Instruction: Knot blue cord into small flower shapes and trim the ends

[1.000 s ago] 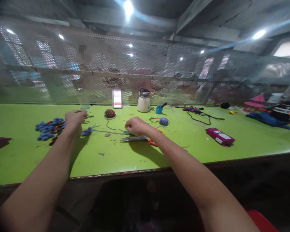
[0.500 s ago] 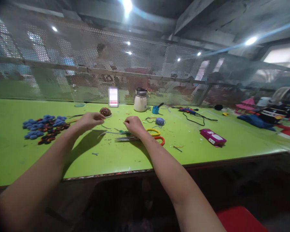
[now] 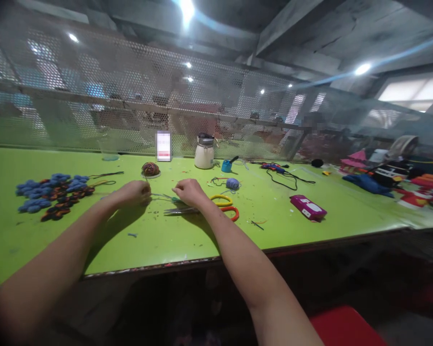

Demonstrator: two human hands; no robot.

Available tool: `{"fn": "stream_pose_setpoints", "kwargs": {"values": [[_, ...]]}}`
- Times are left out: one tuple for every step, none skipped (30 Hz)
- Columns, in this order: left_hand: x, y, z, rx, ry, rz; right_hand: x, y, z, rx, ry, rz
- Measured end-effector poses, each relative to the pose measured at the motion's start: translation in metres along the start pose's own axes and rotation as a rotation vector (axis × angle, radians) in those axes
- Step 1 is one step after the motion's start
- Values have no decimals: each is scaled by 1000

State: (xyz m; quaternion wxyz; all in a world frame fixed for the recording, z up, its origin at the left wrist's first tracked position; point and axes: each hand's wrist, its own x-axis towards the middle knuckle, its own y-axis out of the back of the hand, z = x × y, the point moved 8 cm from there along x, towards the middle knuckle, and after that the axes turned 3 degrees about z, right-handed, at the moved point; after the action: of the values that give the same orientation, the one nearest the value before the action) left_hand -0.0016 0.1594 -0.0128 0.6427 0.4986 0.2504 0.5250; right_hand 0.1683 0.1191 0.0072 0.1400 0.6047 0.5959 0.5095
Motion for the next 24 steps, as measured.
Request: {"fn": "stream_pose_setpoints", "kwargs": {"values": [[0,4,2,-7,-2,20,0,2,1,9,-7,10],[-1,8,6,-20,-6,39,1,6,1,11,-15,23],[-2,12,10,-35,-10,58,1,9,0,19,-26,38],[-3,17,16,-57,-19,77,0,13,-1,49,-36,52],[-6,21,23,-84,-31,95,0,16,-4,107,-40,60],[-8,25,30,-120,-45,115,-1,18,-8,193,-33,57],[-11,30,38,-187,-75,144,-3,18,-13,301,-17,40],[-14,34,47,-270,-112,165,-5,16,-20,420,9,5],[-17,37,54,-359,-152,182,-7,14,-27,535,34,-48],[-20,40,60,-456,-193,195,-9,10,-33,634,47,-111],[-23,43,63,-546,-222,202,-11,5,-36,720,38,-170],[-24,44,65,-622,-238,205,-13,2,-37,791,10,-217],[-25,45,64,-677,-240,204,-13,1,-35,845,-25,-239],[-25,45,61,-702,-226,195,-13,2,-30,882,-58,-232],[-24,43,58,-698,-201,180,-11,7,-25,905,-81,-194],[-23,42,54,-672,-173,162,-8,14,-18,916,-88,-133],[-21,39,50,-628,-144,142,-6,23,-11,923,-87,-58],[-20,37,46,-580,-118,123,-3,32,-4,924,-84,22],[-20,36,43,-539,-97,109,-1,39,3,915,-91,91],[-19,35,41,-511,-81,99,0,44,10,890,-109,144],[-19,35,39,-496,-68,95,1,47,17,841,-129,179],[-19,34,38,-492,-55,90,3,47,22,770,-152,201],[-20,34,38,-498,-44,87,4,47,27,693,-169,215],[-20,35,37,-509,-37,87,5,46,31,619,-179,225]]}}
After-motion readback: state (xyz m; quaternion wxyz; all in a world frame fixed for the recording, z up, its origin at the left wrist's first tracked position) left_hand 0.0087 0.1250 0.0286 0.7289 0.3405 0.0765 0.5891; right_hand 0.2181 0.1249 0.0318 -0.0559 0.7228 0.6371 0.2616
